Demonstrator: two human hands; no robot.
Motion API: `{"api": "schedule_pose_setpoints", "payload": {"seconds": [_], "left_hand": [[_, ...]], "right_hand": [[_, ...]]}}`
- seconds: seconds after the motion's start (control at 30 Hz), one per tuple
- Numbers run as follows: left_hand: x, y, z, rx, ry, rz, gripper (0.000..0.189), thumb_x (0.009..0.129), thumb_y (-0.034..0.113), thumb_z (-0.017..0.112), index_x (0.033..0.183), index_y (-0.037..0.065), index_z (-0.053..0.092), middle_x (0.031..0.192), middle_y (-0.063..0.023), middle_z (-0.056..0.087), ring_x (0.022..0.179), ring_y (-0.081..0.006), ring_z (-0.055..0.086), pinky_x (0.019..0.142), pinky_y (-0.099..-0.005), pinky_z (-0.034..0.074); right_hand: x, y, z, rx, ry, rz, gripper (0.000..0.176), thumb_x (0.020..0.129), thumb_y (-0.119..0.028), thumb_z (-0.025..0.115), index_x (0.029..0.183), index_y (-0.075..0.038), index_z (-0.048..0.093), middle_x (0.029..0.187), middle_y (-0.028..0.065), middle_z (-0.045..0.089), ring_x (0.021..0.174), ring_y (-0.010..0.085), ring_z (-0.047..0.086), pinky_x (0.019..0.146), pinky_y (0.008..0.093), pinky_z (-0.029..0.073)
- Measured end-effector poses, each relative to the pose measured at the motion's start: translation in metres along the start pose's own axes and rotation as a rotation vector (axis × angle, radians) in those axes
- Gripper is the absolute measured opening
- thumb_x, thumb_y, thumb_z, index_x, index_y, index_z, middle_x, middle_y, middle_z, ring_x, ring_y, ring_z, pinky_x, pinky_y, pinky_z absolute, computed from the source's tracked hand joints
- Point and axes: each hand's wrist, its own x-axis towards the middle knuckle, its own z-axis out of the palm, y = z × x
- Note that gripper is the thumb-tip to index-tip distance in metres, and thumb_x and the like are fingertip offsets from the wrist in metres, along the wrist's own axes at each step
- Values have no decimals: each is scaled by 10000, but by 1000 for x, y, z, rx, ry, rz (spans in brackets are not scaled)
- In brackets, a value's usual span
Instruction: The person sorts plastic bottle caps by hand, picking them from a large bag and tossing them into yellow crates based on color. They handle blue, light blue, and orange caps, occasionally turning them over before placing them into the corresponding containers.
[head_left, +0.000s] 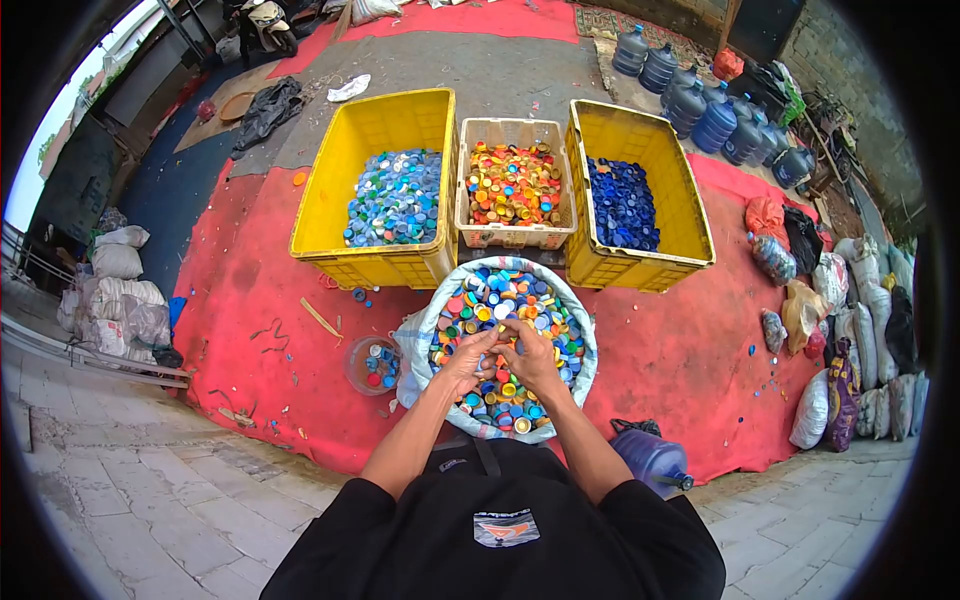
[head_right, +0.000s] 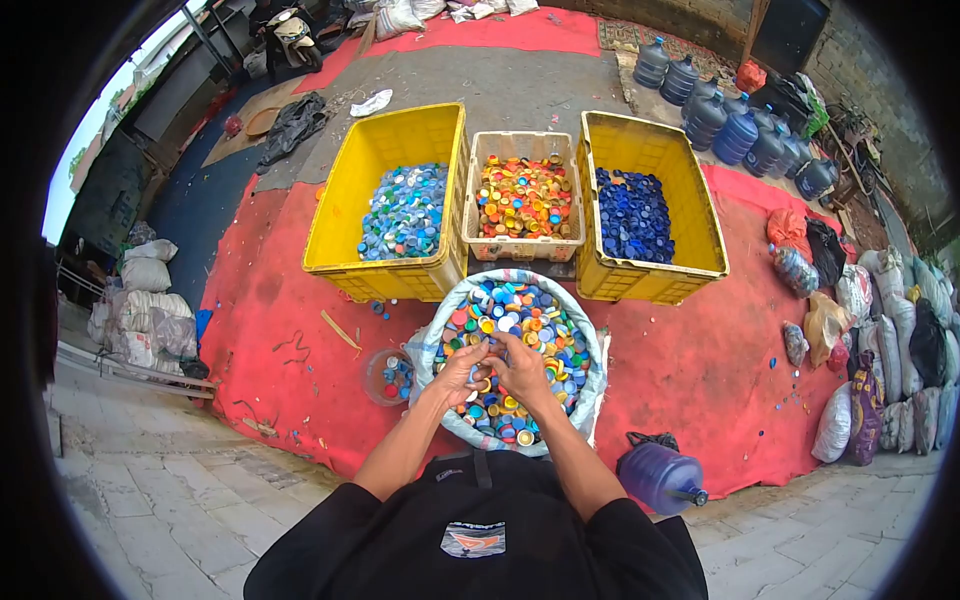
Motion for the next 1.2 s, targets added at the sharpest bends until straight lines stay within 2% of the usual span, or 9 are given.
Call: {"api": "schedule_pose_setpoints", "payload": {"seconds": [0.03, 0.13, 0.33, 0.53, 0.67, 0.73, 0.87, 1.03, 1.2], "left_hand": [[-1, 2, 0, 25, 4, -19, 401, 920, 370, 590, 1164, 52, 578, 726, 60, 465, 510, -5, 348, 412, -157, 253], [-5, 4, -1, -6, -9, -43, 344, 918, 358, 598, 1099, 66, 590, 756, 51, 495, 492, -2, 358, 390, -143, 244], [-3, 5, -9, -20, -24, -105, 312, 917, 405, 583, 969, 98, 588, 722, 55, 501, 463, -5, 360, 376, -137, 240], [-10, 3, 17, 98, 127, -27, 360, 931, 481, 520, 845, 133, 551, 637, 76, 425, 458, -5, 326, 387, -161, 221], [6, -10, 3, 200, 126, 22, 386, 943, 499, 482, 835, 133, 532, 623, 86, 390, 463, -11, 307, 403, -172, 228], [6, -12, 1, 241, 131, 15, 408, 949, 514, 455, 830, 129, 514, 627, 86, 385, 465, -19, 290, 412, -183, 229], [7, -9, -5, 296, -37, 22, 382, 969, 486, 429, 897, 126, 534, 613, 76, 381, 485, -30, 305, 435, -200, 232], [4, 9, -9, 595, -190, 44, 379, 999, 434, 380, 904, 95, 521, 606, 62, 371, 483, -50, 299, 444, -227, 217], [3, 9, -13, 617, -233, 46, 406, 996, 430, 384, 880, 78, 550, 524, 57, 356, 438, -51, 300, 426, -239, 227]], "right_hand": [[3, -1, -2, 13, -34, 24, 421, 720, -22, 752, 1090, 9, 554, 831, 123, 683, 777, 244, 689, 664, 319, 529], [7, 2, -6, 31, -105, 95, 414, 728, -24, 748, 1051, 26, 493, 760, 118, 659, 740, 244, 680, 672, 324, 521], [10, -5, -9, 70, -170, 235, 402, 736, -73, 766, 932, -11, 420, 775, 135, 626, 735, 278, 654, 651, 364, 501], [9, -7, -8, -87, -227, 41, 400, 756, -53, 735, 945, -9, 386, 762, 148, 595, 676, 346, 625, 591, 399, 479], [1, -5, -3, -61, -268, 76, 361, 762, 1, 693, 938, -9, 379, 752, 168, 581, 679, 383, 623, 549, 429, 467], [-5, 3, 1, -78, -258, 61, 362, 763, 0, 696, 928, -20, 374, 742, 158, 570, 672, 367, 611, 561, 421, 462], [0, -7, -11, 58, -232, 100, 347, 781, -38, 698, 895, -24, 371, 751, 144, 547, 692, 345, 585, 616, 418, 455], [3, -7, -16, 170, -198, 171, 395, 780, -60, 736, 845, -57, 347, 719, 95, 521, 675, 193, 500, 616, 338, 433], [-3, -2, -10, 258, -109, 155, 380, 793, -13, 711, 826, -51, 334, 717, 91, 508, 675, 167, 507, 607, 319, 437]]}}
